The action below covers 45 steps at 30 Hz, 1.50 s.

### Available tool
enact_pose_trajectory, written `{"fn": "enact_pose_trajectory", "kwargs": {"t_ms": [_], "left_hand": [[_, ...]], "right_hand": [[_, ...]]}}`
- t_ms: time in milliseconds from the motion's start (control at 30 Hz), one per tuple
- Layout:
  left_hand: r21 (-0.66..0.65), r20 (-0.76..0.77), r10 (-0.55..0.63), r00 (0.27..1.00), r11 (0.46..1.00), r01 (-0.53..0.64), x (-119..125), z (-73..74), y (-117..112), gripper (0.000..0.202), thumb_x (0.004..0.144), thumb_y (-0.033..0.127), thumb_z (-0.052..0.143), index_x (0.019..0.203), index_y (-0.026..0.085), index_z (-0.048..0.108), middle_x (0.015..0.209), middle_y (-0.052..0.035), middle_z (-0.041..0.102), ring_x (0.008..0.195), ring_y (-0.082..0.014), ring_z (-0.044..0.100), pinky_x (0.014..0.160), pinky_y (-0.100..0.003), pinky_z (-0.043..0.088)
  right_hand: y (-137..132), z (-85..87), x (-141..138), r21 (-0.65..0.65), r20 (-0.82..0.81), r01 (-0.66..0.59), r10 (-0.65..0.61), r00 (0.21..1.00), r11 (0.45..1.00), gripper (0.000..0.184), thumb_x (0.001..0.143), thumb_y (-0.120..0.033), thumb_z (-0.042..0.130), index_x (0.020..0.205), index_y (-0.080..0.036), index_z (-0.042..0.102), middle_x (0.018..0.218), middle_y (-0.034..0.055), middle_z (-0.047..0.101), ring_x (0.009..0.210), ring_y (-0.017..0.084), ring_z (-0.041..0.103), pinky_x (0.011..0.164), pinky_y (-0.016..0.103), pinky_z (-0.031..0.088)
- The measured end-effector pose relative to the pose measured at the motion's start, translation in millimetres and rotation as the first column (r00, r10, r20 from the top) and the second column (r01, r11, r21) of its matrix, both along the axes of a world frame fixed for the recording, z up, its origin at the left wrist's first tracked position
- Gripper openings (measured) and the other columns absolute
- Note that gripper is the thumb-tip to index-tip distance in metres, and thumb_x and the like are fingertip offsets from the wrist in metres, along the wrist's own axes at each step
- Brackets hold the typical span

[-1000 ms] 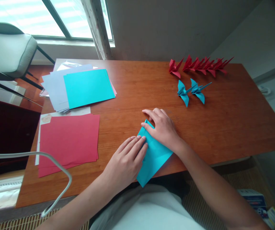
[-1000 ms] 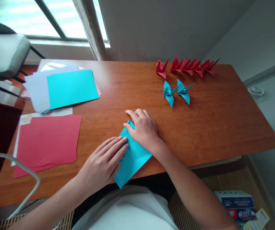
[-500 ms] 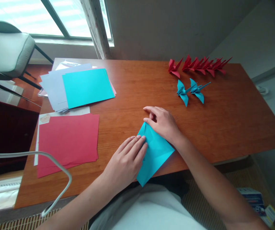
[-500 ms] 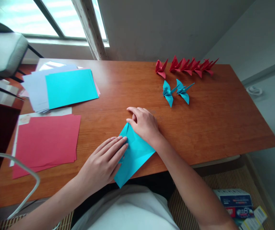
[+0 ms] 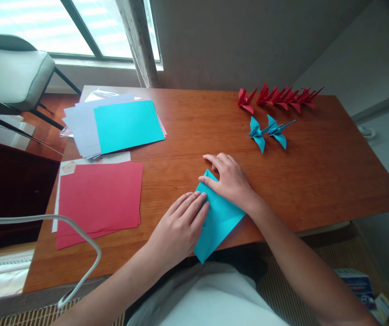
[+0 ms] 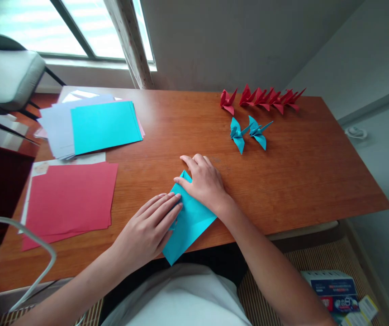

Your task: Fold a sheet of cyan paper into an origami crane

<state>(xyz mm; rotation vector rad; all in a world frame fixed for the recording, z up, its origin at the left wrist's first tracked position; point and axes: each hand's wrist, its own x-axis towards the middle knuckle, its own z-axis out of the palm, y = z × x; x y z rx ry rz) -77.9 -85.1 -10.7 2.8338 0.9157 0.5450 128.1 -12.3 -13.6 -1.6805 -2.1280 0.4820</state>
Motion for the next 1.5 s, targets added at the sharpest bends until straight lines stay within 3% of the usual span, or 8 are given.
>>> {"fn": "enact_pose_trajectory", "kwargs": {"t_ms": [133, 567, 700, 767, 967, 1067, 1300, 1500], "left_hand": [[0.005, -0.019, -0.002, 1.000, 1.000, 0.002, 0, 0.5, 0, 0.038, 0.096, 0.017, 0.048, 0.128, 0.006, 0.066, 0.142, -0.0160, 0.062, 0.133, -0.0297, 0.057, 0.116, -0.044, 0.045], [-0.030, 0.017, 0.006, 1.000, 1.000, -0.005, 1, -2.8, 2, 0.039, 0.095, 0.017, 0.048, 0.129, 0.008, 0.065, 0.142, -0.0153, 0.062, 0.135, -0.0296, 0.055, 0.116, -0.046, 0.046], [-0.051, 0.015, 0.005, 1.000, 0.999, -0.004, 0, -3.8, 2, 0.040, 0.095, 0.017, 0.048, 0.131, 0.008, 0.064, 0.143, -0.0162, 0.061, 0.136, -0.0303, 0.054, 0.115, -0.048, 0.047], [-0.052, 0.018, 0.002, 1.000, 0.999, -0.001, 0, -4.6, 2, 0.041, 0.094, 0.016, 0.049, 0.131, 0.007, 0.063, 0.143, -0.0169, 0.061, 0.136, -0.0310, 0.054, 0.115, -0.048, 0.047], [-0.097, 0.050, 0.012, 0.999, 0.995, -0.007, -1, -7.0, 2, 0.042, 0.093, 0.015, 0.052, 0.134, 0.010, 0.061, 0.144, -0.0159, 0.060, 0.137, -0.0306, 0.053, 0.114, -0.049, 0.048], [-0.125, 0.106, 0.035, 0.994, 0.992, -0.022, -2, -7.4, 3, 0.044, 0.093, 0.014, 0.051, 0.136, 0.012, 0.058, 0.143, -0.0152, 0.061, 0.137, -0.0293, 0.054, 0.111, -0.048, 0.051], [-0.181, 0.319, 0.252, 0.914, 0.963, -0.202, -9, -5.6, 2, 0.051, 0.094, 0.013, 0.054, 0.144, 0.021, 0.050, 0.150, -0.0135, 0.053, 0.143, -0.0279, 0.047, 0.113, -0.048, 0.049], [-0.301, 0.345, 0.548, 0.762, 0.834, -0.463, -13, -3.3, 4, 0.039, 0.095, 0.023, 0.055, 0.134, 0.023, 0.059, 0.134, -0.0119, 0.064, 0.110, -0.0233, 0.069, 0.089, -0.037, 0.059]], "right_hand": [[8, -4.9, 5, -0.019, -0.068, 0.001, -0.002, 0.998, 1.000, 0.037, 0.089, -0.027, 0.069, 0.126, -0.022, 0.064, 0.085, 0.0014, 0.066, 0.083, 0.020, 0.061, 0.081, 0.034, 0.048], [23, -6.9, 15, 0.018, -0.101, 0.055, -0.053, 0.994, 0.998, 0.027, 0.095, -0.023, 0.059, 0.120, -0.018, 0.068, 0.091, 0.0039, 0.066, 0.082, 0.018, 0.063, 0.082, 0.032, 0.049], [10, 0.3, 9, -0.005, -0.020, -0.035, 0.035, 0.999, 0.999, 0.056, 0.083, -0.047, 0.076, 0.130, -0.022, 0.062, 0.104, 0.0069, 0.065, 0.094, 0.024, 0.063, 0.083, 0.036, 0.050], [7, 0.3, 8, 0.004, 0.027, -0.049, 0.049, 0.998, 0.999, 0.061, 0.079, -0.047, 0.079, 0.132, -0.022, 0.061, 0.108, 0.0082, 0.064, 0.099, 0.026, 0.063, 0.084, 0.037, 0.050], [30, -11.4, 20, 0.053, -0.128, 0.032, -0.025, 0.992, 0.998, 0.031, 0.090, -0.019, 0.061, 0.121, -0.019, 0.067, 0.091, 0.0043, 0.067, 0.083, 0.019, 0.063, 0.082, 0.033, 0.050], [36, -13.5, 27, 0.028, -0.292, 0.069, -0.058, 0.955, 0.997, 0.028, 0.089, -0.022, 0.061, 0.115, -0.019, 0.070, 0.087, 0.0026, 0.068, 0.069, 0.015, 0.058, 0.074, 0.032, 0.051], [2, -9.5, 36, -0.124, -0.544, 0.088, -0.142, 0.827, 0.988, 0.034, 0.090, -0.039, 0.062, 0.118, -0.020, 0.069, 0.098, 0.0058, 0.070, 0.080, 0.018, 0.066, 0.069, 0.032, 0.055], [-47, 4.3, 32, -0.102, -0.492, 0.118, -0.153, 0.857, 0.988, 0.029, 0.096, -0.040, 0.058, 0.116, -0.022, 0.068, 0.107, 0.0082, 0.071, 0.095, 0.022, 0.069, 0.074, 0.034, 0.058]]}}
